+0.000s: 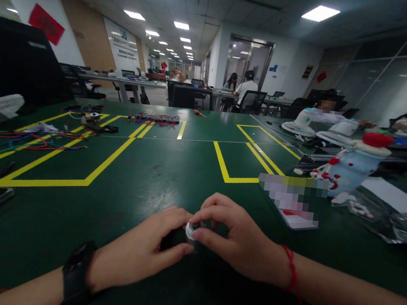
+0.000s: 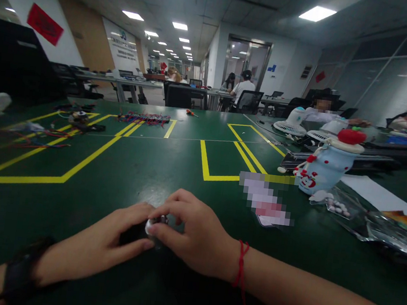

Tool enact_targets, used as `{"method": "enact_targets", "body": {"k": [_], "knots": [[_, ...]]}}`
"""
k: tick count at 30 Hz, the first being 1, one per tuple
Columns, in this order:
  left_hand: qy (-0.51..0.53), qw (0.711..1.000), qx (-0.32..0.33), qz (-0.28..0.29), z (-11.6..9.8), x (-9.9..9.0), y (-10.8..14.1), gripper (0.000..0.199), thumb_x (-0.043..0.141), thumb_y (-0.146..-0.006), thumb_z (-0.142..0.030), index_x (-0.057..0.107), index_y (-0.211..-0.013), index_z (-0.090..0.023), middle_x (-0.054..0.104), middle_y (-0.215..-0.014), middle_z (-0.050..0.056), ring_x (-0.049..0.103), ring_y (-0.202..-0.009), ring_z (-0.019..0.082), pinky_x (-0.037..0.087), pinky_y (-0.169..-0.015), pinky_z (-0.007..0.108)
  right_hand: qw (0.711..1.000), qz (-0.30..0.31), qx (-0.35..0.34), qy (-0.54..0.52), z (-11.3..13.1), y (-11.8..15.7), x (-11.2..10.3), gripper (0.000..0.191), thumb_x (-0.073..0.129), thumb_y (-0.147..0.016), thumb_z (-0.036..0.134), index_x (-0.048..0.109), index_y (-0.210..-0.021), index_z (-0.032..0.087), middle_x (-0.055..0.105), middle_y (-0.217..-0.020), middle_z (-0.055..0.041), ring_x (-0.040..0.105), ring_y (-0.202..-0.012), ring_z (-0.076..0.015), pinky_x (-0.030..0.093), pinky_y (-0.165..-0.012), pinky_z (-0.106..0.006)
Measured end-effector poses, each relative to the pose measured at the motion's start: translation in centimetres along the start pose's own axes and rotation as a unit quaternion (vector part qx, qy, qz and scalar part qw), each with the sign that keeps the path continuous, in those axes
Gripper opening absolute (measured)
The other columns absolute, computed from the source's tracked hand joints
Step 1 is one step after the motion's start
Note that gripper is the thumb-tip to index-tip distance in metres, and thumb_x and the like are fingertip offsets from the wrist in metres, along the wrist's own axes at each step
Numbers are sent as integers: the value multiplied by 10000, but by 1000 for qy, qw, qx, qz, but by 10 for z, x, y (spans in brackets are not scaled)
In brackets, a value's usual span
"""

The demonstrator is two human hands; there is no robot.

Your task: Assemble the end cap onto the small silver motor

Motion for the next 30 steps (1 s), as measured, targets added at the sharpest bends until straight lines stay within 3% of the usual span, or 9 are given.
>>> {"method": "enact_targets", "body": {"k": [5,11,14,20,22,24,27,30], "knots": [[1,1000,-7,8,0,-1,-1,166,568,-890,-211,528,-1050,-230,596,-1048,25,548,-957,213,434,-855,342,997,-68,19,-21,-4,3,-18,106,582,-877,276,643,-905,195,589,-878,-12,553,-794,-122,441,-690,-253],[8,1000,-9,16,-4,-4,-2,195,578,-873,-166,543,-1053,-233,600,-1036,15,546,-932,202,425,-832,321,990,103,10,94,-30,24,-12,119,662,-816,252,704,-927,235,590,-988,-30,536,-911,-164,433,-802,-313],[10,1000,-14,10,-5,-4,-1,225,587,-851,-131,548,-1048,-231,600,-1019,8,548,-919,195,423,-824,310,982,124,-9,142,-36,28,-5,159,643,-826,230,706,-970,253,593,-1011,-37,522,-915,-178,425,-793,-330],[16,1000,-18,10,-5,-5,0,231,587,-843,-127,556,-1046,-234,603,-1012,9,552,-910,197,427,-818,315,984,127,2,121,-30,28,-5,192,628,-828,207,689,-1007,235,594,-1029,-42,516,-941,-186,408,-837,-351],[18,1000,-19,6,-4,-5,0,233,594,-842,-139,556,-1050,-235,603,-1020,13,551,-919,201,428,-824,322,993,102,36,55,-32,26,-11,204,626,-833,248,673,-1031,230,590,-1050,-42,528,-941,-179,414,-836,-338],[19,1000,-22,2,-3,-5,1,244,599,-842,-148,551,-1062,-242,602,-1034,9,551,-930,201,427,-831,325,993,38,107,-36,-43,25,-20,205,579,-868,318,660,-1024,212,597,-1012,-42,547,-883,-161,430,-783,-312],[17,999,-34,-4,0,-4,3,281,613,-826,-139,542,-1072,-254,596,-1054,-1,549,-943,198,427,-835,327,960,-74,215,-163,-69,26,-31,264,496,-906,396,648,-977,193,600,-858,-25,539,-724,-129,419,-650,-276],[20,999,-48,-5,3,-3,4,269,623,-808,-136,541,-1041,-240,597,-1027,3,551,-914,198,436,-805,322,927,-128,248,-250,-85,27,-33,276,505,-895,419,641,-959,187,590,-807,-13,518,-668,-113,399,-606,-260]]}}
Point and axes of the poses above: each hand's wrist, its own y-axis away from the middle knuckle, its own x-axis out of the palm, z = x × y, the point moved 5 cm from there along -y, towards the middle knuckle
